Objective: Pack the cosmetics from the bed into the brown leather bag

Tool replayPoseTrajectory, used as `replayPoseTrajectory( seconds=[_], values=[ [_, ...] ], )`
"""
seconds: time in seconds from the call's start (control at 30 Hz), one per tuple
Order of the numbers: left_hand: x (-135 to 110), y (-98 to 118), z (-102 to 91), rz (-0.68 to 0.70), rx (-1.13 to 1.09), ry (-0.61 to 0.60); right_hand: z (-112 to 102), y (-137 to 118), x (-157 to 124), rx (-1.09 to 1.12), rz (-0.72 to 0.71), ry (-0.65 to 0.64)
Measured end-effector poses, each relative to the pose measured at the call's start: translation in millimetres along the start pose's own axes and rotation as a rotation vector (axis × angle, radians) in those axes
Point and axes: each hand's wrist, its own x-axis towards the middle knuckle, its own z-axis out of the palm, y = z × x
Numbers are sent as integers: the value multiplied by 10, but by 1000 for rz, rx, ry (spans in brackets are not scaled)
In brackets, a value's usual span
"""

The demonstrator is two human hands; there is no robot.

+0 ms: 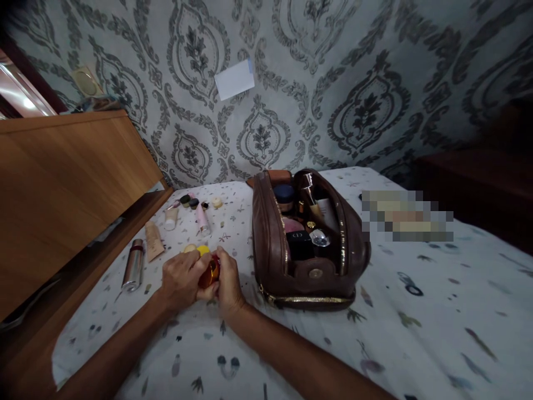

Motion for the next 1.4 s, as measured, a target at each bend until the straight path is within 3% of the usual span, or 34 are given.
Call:
replayPoseTrajectory(
  seconds=[0.37, 0.5, 0.6, 0.77, 0.93, 1.07, 1.23, 1.4],
  values=[
    [-20, 89, 22, -188, -154, -153, -17, 7, 2, 12, 31, 138],
    [-35, 70, 69, -261, -273, -106, -58, -18, 40, -128, -111, 137],
    [-61, 33, 94, -342, -340, -154, -50, -72, 52, -154, -161, 55],
    [-91, -48, 59, -309, -440, -232, -2, -102, 44, 13, 18, 56],
    [-67, -106, -20, -184, -446, -231, 8, -120, 52, 161, 226, 79],
    [-31, -121, -31, -223, -496, -191, 1, -153, 102, 234, 335, 21],
    [311, -158, -76, -434, -661, -132, -46, -97, 160, 210, 304, -82],
    [1123, -158, -153, -403, -820, -111, -97, -44, 158, 111, 233, -215]
  ],
)
